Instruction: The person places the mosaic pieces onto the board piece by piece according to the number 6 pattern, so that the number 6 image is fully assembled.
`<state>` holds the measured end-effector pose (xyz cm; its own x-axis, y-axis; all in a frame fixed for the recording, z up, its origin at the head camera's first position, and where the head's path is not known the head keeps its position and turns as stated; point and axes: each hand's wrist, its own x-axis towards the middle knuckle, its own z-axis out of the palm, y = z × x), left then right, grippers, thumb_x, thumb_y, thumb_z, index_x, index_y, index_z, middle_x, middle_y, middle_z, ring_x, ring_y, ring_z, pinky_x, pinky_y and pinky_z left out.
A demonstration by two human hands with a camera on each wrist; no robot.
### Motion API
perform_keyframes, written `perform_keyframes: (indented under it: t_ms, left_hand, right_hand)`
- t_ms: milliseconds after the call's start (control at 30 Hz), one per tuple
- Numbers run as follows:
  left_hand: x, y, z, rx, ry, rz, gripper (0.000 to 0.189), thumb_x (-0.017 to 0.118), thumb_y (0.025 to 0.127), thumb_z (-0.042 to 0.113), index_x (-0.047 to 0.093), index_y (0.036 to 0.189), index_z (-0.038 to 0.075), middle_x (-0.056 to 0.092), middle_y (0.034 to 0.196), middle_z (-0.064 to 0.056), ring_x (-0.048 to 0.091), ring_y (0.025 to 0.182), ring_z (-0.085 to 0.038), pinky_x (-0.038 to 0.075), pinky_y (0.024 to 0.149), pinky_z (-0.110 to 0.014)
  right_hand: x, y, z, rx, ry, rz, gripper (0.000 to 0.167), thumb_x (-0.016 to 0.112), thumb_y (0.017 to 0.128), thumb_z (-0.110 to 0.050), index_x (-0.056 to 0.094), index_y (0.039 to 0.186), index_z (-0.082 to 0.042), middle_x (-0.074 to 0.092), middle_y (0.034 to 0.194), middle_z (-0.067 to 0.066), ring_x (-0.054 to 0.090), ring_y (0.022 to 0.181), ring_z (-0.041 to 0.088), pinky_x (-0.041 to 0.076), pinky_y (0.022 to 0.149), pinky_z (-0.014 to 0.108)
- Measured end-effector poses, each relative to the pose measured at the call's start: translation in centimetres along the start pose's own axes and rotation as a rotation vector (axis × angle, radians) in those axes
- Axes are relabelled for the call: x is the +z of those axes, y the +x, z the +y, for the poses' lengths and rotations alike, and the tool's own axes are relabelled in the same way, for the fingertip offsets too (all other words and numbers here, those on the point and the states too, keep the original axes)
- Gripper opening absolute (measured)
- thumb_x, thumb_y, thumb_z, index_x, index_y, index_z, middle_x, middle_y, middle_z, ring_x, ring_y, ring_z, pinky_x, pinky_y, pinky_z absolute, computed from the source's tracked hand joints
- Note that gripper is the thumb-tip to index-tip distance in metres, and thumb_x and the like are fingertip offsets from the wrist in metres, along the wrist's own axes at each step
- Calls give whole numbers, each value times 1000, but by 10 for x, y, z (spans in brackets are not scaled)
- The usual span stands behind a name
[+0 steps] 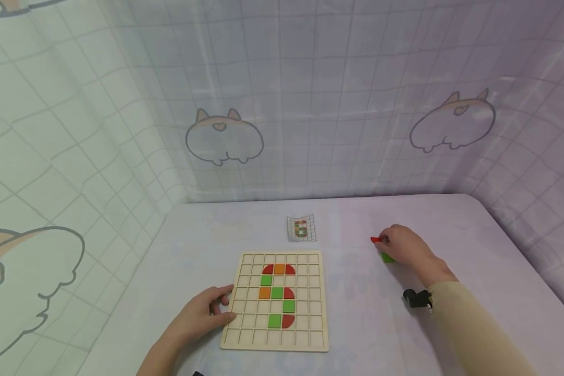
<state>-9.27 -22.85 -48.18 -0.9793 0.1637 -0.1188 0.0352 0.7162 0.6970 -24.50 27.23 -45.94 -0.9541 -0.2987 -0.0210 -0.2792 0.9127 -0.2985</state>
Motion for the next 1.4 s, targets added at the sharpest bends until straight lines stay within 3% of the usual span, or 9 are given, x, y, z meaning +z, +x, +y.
perform_keyframes:
  t_ms: [267,500,833,1400]
  left_hand:
    - [1,-1,1,-7,-5,-15,71,84,78,36,59,138,8,55,95,6,51,72,-12,43,59,-26]
    - [-1,-2,4,12,30,-23,72,83,79,38,58,138,6,55,93,8,49,68,-11,42,57,-27]
    - [0,-2,3,1,25,-21,72,83,78,38,58,137,6,55,93,7,50,69,-11,42,58,-27]
    - [-2,0,4,16,57,-5,72,83,77,38,59,137,6,55,92,9,50,69,-10,42,59,-27]
  right_hand:
    - [2,0,1,-1,0,12,30,74,87,-25,73,100,2,67,89,8,57,75,20,51,76,46]
    - [-1,-8,-19,48,68,24,34,74,87,-27,72,105,1,66,97,12,57,79,23,51,75,46]
    - [2,-22,-62,-65,86,129,24,74,83,-26,74,97,-6,63,88,2,57,78,19,50,71,40]
    - [22,-39,-127,-189,85,155,21,78,80,-30,74,94,-15,60,88,-6,53,78,12,49,68,30]
